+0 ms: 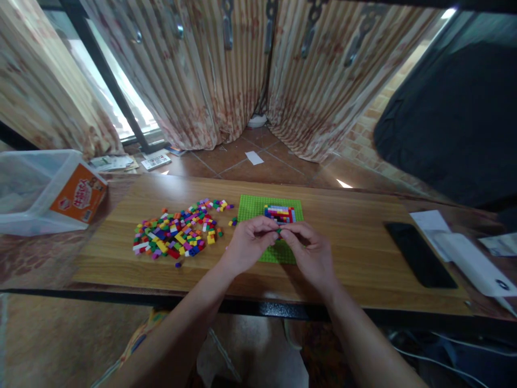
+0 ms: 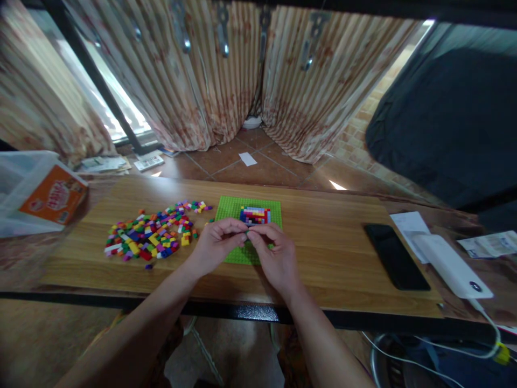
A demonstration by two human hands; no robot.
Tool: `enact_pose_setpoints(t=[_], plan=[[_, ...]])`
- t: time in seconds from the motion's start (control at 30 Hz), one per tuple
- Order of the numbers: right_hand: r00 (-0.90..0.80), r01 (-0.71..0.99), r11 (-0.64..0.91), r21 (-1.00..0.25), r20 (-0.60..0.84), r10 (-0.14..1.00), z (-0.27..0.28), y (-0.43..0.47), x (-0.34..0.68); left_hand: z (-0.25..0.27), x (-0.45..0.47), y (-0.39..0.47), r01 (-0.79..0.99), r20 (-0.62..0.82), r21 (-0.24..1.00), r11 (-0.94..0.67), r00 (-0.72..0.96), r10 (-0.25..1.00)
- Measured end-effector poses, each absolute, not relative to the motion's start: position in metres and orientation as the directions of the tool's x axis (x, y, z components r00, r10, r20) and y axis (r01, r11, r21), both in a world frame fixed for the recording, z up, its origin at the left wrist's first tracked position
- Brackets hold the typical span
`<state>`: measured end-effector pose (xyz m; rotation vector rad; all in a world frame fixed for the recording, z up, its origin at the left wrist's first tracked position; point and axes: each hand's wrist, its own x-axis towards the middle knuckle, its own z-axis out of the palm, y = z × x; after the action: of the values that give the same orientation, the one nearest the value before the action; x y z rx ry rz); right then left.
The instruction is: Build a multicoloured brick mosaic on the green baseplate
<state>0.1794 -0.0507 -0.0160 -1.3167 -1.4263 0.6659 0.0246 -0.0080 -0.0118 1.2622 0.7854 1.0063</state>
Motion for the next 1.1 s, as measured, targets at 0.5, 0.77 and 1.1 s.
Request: enact_pose_setpoints(t=[0.5, 0.77, 1.1], plan=[[0.123, 0.391, 0.255, -0.885, 0.324, 0.938, -0.015, -0.051, 0.179, -0.010, 0.027, -0.011, -0.222, 0.009, 0.971, 0.090, 0.412, 0.911], [0.050, 0.565, 0.354, -0.745, 0.459, 0.887, -0.018, -0.054, 0.185, -0.008, 0.027, -0.011, -0.299, -0.065, 0.926, 0.229, 0.473, 0.879], [0.112, 0.617, 0.235, -0.751, 0.379, 0.919, -0.021, -0.047, 0.219, -0.015, 0.016, 0.007, -0.172, -0.077, 0.980, 0.101, 0.144, 0.987]])
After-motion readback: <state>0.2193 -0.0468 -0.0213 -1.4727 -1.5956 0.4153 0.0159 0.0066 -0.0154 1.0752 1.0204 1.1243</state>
